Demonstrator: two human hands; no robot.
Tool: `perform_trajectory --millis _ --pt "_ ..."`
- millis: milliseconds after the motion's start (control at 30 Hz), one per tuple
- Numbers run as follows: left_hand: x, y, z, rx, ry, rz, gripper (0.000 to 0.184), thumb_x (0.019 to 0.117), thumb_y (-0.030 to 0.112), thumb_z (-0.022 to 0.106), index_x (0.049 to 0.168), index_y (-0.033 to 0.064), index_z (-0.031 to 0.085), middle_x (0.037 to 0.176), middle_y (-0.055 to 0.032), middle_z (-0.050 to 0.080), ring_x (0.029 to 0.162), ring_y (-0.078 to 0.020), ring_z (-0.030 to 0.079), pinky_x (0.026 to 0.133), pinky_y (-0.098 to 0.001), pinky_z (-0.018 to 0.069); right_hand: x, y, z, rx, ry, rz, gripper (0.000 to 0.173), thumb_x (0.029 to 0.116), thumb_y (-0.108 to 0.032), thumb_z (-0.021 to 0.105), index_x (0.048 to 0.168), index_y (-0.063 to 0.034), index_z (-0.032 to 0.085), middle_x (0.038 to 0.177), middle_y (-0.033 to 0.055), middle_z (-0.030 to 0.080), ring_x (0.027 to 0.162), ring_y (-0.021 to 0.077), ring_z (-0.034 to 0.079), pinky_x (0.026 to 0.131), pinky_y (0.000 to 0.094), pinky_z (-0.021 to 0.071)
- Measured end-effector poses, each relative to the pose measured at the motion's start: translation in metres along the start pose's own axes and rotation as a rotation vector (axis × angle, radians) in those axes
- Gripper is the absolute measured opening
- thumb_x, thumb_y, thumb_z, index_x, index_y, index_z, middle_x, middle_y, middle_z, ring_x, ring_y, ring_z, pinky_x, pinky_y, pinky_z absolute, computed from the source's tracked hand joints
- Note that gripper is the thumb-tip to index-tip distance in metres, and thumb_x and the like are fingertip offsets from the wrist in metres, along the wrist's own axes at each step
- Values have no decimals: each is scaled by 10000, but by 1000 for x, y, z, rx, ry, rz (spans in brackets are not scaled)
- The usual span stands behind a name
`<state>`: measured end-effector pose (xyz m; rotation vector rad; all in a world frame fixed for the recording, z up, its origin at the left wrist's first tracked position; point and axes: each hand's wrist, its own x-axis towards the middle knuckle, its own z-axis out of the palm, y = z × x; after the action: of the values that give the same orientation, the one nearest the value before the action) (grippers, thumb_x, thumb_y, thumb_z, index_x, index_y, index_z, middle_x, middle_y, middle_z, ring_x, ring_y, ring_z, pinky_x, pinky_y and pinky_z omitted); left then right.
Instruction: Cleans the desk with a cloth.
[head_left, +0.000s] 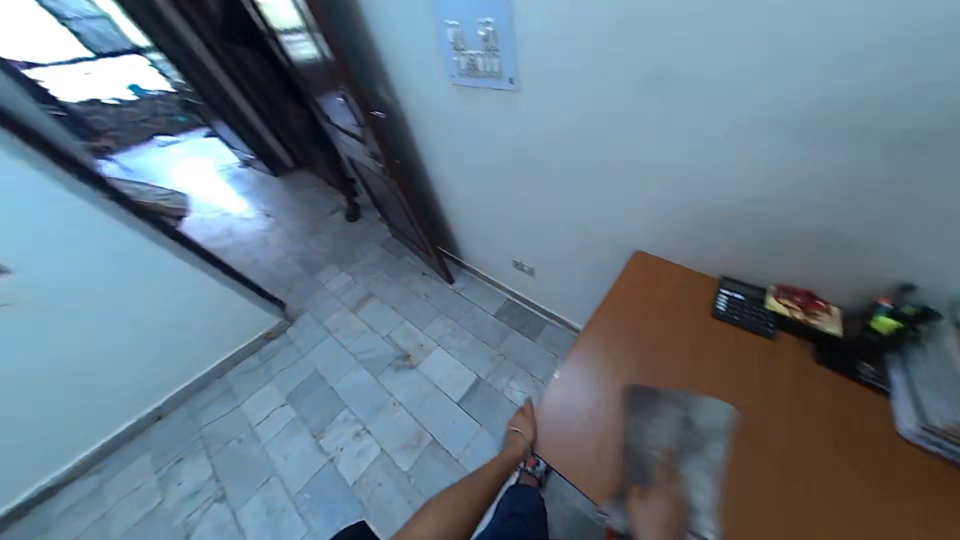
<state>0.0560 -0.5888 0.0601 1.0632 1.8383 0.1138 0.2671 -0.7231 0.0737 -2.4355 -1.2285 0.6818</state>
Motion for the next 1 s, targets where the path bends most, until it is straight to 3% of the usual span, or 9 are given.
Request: perform_trajectory --millis 100,200,300,400,500,633,767,900,1000 --pt "-3 5 4 160 111 53 607 1144 332 127 1523 -54 401 1503 -300 491 1424 -410 476 1179 -552 363 -23 -57 28 -64 -175 -154 597 959 -187 619 1536 -106 491 1374 300 579 1214 460 608 986 585 496" --pt "2 -2 15 203 227 113 558 1141 328 207 1571 1 350 1549 -271 447 1422 -398 480 1170 -543 385 -26 -42 27 -97 -157 -198 555 985 -152 555 1537 -186 509 1297 259 635 1183 433 621 975 556 492" --pt "2 -5 18 224 294 118 556 1133 343 271 1595 37 321 1563 -265 429 1398 -414 500 1133 -558 422 -33 25 -6 -78 -38 -88 538 955 -126 594 1490 -180 571 1250 299 647 1135 472 638 955 601 495" --pt "3 -2 18 238 308 111 548 1136 338 267 1590 37 329 1558 -274 431 1390 -425 505 1126 -562 427 -43 120 -52 -69 138 170 566 952 -120 626 1505 -63 524 1265 343 618 1114 504 643 932 612 518" --pt "5 0 20 320 340 91 548 1137 346 238 1584 48 350 1558 -260 438 1401 -419 496 1126 -571 420 -33 222 -102 28 292 492 770 949 -134 647 1612 -10 276 1424 366 517 1228 533 589 985 650 494" --pt "0 0 31 463 474 243 551 1108 339 348 1596 83 354 1643 -219 326 1497 -430 342 1169 -646 266 1 297 -156 66 327 759 790 914 -181 679 1605 -43 320 1423 322 549 1283 494 568 1025 643 469" --pt "-25 15 77 614 354 560 662 1037 424 457 1611 113 349 1680 -226 244 1556 -459 189 1195 -725 97 10 229 -135 73 282 575 685 920 -164 684 1547 -30 441 1362 315 607 1220 508 609 981 680 472" --pt "-75 85 120 815 -49 570 819 974 505 621 1647 207 261 1730 -141 106 1592 -392 77 1195 -737 9 -26 133 -85 -12 -11 238 619 958 -189 624 1550 -100 469 1397 253 610 1288 450 580 1068 600 446" --pt "-92 136 141 1017 -197 588 950 928 434 731 1666 216 174 1734 -155 45 1585 -421 86 1154 -789 -36 -58 127 -57 -14 75 54 526 948 -125 584 1468 -43 568 1165 287 697 1096 479 665 950 590 516"
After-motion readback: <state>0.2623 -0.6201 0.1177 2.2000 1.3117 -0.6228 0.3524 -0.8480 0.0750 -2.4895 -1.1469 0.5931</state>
